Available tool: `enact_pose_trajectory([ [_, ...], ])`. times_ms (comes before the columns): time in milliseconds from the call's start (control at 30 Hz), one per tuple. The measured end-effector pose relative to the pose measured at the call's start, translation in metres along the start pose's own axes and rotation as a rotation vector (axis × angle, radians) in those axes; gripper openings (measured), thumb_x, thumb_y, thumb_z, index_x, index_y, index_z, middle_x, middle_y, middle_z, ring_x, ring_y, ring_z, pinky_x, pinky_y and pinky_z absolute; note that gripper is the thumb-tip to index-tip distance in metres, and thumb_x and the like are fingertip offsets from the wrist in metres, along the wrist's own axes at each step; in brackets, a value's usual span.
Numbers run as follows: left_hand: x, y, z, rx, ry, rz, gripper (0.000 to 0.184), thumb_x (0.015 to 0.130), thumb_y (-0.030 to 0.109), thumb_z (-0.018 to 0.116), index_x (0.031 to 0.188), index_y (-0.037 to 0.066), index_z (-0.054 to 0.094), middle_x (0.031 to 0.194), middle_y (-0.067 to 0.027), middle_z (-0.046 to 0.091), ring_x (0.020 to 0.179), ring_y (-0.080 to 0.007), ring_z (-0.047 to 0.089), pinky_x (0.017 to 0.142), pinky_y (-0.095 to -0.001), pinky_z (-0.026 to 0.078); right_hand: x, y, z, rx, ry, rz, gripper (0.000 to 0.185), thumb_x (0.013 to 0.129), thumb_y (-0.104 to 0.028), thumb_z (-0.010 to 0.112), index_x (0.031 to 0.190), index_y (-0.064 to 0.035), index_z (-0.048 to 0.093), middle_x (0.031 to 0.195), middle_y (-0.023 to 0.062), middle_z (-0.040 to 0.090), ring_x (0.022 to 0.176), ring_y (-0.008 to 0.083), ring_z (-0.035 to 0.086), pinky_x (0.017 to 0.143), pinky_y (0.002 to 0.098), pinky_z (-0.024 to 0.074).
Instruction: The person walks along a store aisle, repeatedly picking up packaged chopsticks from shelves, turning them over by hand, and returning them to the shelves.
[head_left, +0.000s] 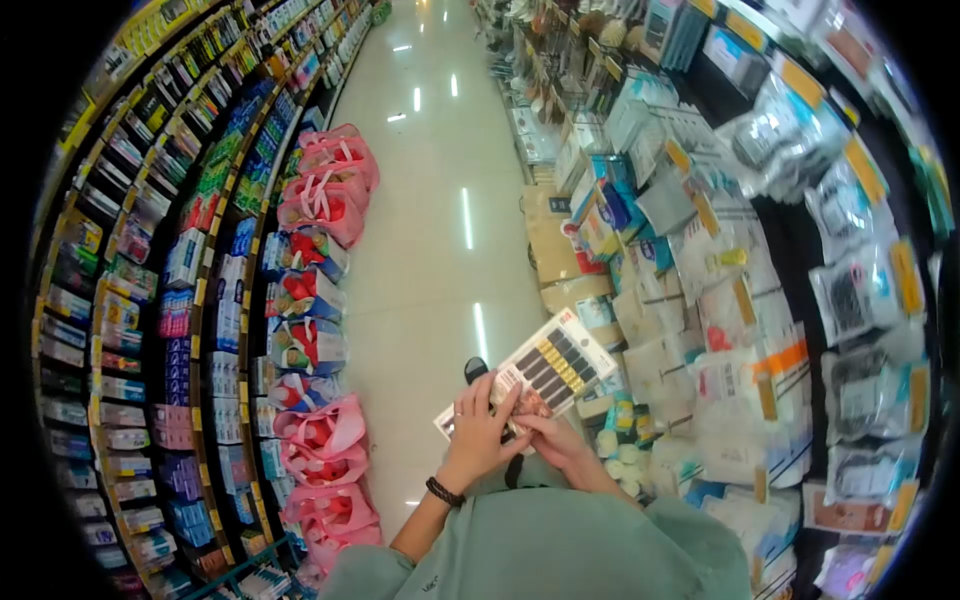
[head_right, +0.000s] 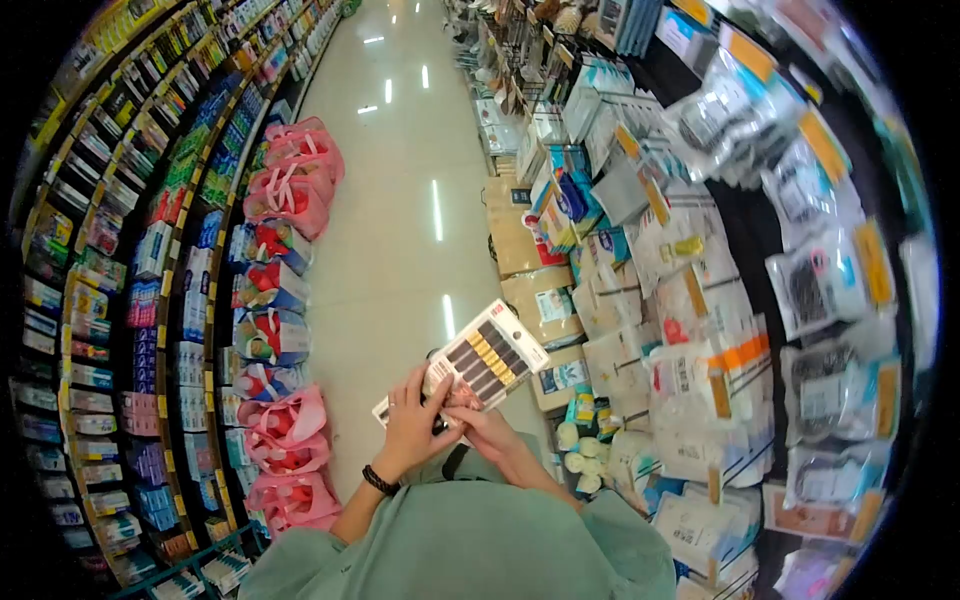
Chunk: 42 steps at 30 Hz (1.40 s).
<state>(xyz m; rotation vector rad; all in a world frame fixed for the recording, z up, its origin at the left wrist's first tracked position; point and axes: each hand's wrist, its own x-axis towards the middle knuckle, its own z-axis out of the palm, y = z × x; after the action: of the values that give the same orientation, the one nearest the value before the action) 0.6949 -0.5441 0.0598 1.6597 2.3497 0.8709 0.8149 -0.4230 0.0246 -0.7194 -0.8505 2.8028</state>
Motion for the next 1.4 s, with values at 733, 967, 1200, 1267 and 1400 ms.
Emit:
enact_pose_trajectory([
  [733,0.328,-0.238,-0.063,-0.206,0.193,-0.311,0.060,0.076,0.033,0.082,0.123,0.002,0.062,0.131,-0.0214,0.055,0.113,-0.0377,0.052,0.097,-0.0446,0.045,0.405,-0.199,0.076,0.045,0.160,0.204,0.028,0.090,0.000,0.057,0.118,0.0008,0.060,0.110,0.0093,0.067,0.099,0.0193,0.067,0.086,0.0324,0.0549],
  [967,0.489,-0.307,-0.089,0.027,0.270,-0.322,0.068,0.076,0.039,0.081,0.130,0.004,0.058,0.137,-0.0257,0.047,0.122,-0.0414,0.045,0.103,-0.0521,0.035,0.566,-0.304,0.087,0.036,0.067,0.189,0.031,0.085,0.004,0.059,0.116,0.0023,0.060,0.105,0.0073,0.065,0.096,0.0160,0.064,0.087,0.0303,0.0515],
  [1200,0.651,-0.342,-0.115,0.307,0.561,-0.175,0.072,0.072,0.038,0.082,0.134,0.012,0.056,0.143,-0.0255,0.043,0.125,-0.0420,0.042,0.100,-0.0534,0.033,0.664,-0.450,0.131,-0.058,-0.138,0.030,0.046,0.079,0.006,0.055,0.125,0.0018,0.058,0.115,0.0068,0.063,0.107,0.0154,0.059,0.093,0.0287,0.0466],
  [1267,0.683,-0.356,-0.120,0.263,0.543,-0.145,0.073,0.072,0.038,0.083,0.134,0.012,0.056,0.143,-0.0252,0.043,0.125,-0.0420,0.043,0.100,-0.0535,0.034,0.692,-0.460,0.120,-0.066,-0.172,-0.045,0.046,0.080,0.006,0.056,0.126,0.0003,0.057,0.115,0.0056,0.063,0.108,0.0150,0.059,0.093,0.0292,0.0468],
  [1400,0.747,-0.395,-0.117,0.078,0.393,-0.135,0.075,0.070,0.038,0.084,0.134,0.010,0.057,0.139,-0.0237,0.046,0.123,-0.0405,0.044,0.100,-0.0513,0.035,0.733,-0.496,0.115,-0.028,-0.080,-0.080,0.037,0.088,0.001,0.058,0.124,-0.0038,0.058,0.115,0.0030,0.063,0.107,0.0139,0.060,0.091,0.0306,0.0488],
])
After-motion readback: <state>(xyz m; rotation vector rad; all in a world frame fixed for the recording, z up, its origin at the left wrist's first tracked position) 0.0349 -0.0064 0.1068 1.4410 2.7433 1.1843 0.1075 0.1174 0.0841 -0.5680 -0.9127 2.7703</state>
